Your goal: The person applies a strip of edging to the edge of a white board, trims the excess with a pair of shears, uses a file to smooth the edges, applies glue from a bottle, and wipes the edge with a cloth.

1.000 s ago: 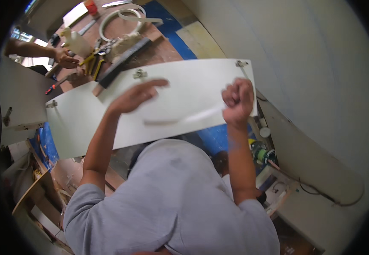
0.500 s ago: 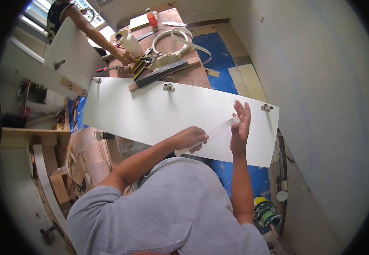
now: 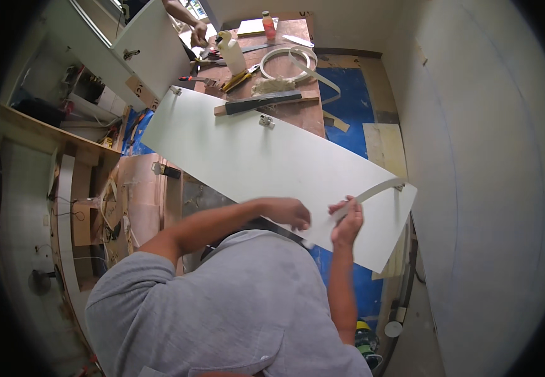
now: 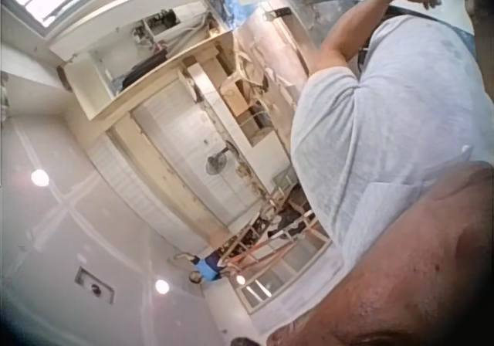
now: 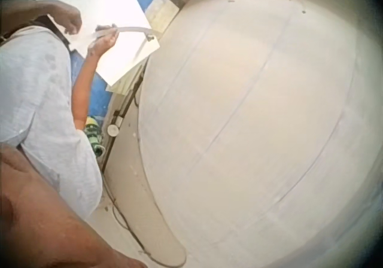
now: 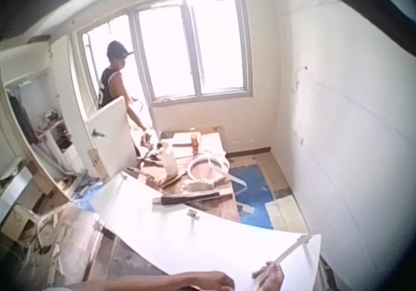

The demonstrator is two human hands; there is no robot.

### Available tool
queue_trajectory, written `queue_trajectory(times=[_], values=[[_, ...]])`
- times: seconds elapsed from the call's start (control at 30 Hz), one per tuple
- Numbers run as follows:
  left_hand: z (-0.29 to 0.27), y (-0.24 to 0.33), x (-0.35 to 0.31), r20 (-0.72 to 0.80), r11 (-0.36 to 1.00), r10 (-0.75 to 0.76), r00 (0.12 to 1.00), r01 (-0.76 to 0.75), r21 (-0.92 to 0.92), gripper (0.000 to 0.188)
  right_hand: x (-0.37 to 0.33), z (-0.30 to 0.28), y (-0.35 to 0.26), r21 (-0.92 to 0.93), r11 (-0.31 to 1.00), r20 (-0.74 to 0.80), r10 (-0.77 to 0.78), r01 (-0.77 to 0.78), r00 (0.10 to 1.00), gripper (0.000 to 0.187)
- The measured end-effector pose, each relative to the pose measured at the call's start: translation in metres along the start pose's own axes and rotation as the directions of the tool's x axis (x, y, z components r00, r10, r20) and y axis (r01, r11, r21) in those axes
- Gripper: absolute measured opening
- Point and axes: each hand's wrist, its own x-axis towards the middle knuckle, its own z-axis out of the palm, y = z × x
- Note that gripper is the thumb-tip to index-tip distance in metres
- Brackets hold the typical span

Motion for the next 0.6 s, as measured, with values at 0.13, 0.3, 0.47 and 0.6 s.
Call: queue_trajectory(times=[0.13, 0.3, 0.47, 0.6], values=[[-0.136, -0.105, -0.019, -0.781, 0.936, 0.203, 0.59, 0.118, 0.332, 0.023, 0.015, -0.052, -0.034, -0.294, 0.95, -0.071, 0.087, -0.104, 0.994, 0.035], [-0.333, -0.174, -0.068, -0.947, 0.756, 0.182, 0.264, 0.578, 0.306, 0.045, -0.012, -0.065, -0.015, -0.4, 0.862, -0.114, 0.29, -0.311, 0.95, 0.04], [-0.39, -0.162, -0.041, -0.728, 0.646, -0.197, 0.656, 0.646, 0.407, 0.056, -0.037, -0.02, 0.01, -0.339, 0.829, -0.153, 0.418, -0.445, 0.895, 0.041], [-0.432, -0.163, -0.038, -0.463, 0.806, -0.37, 0.805, 0.526, 0.271, 0.058, -0.04, 0.025, 0.018, -0.286, 0.851, -0.159, 0.411, -0.441, 0.897, 0.042]])
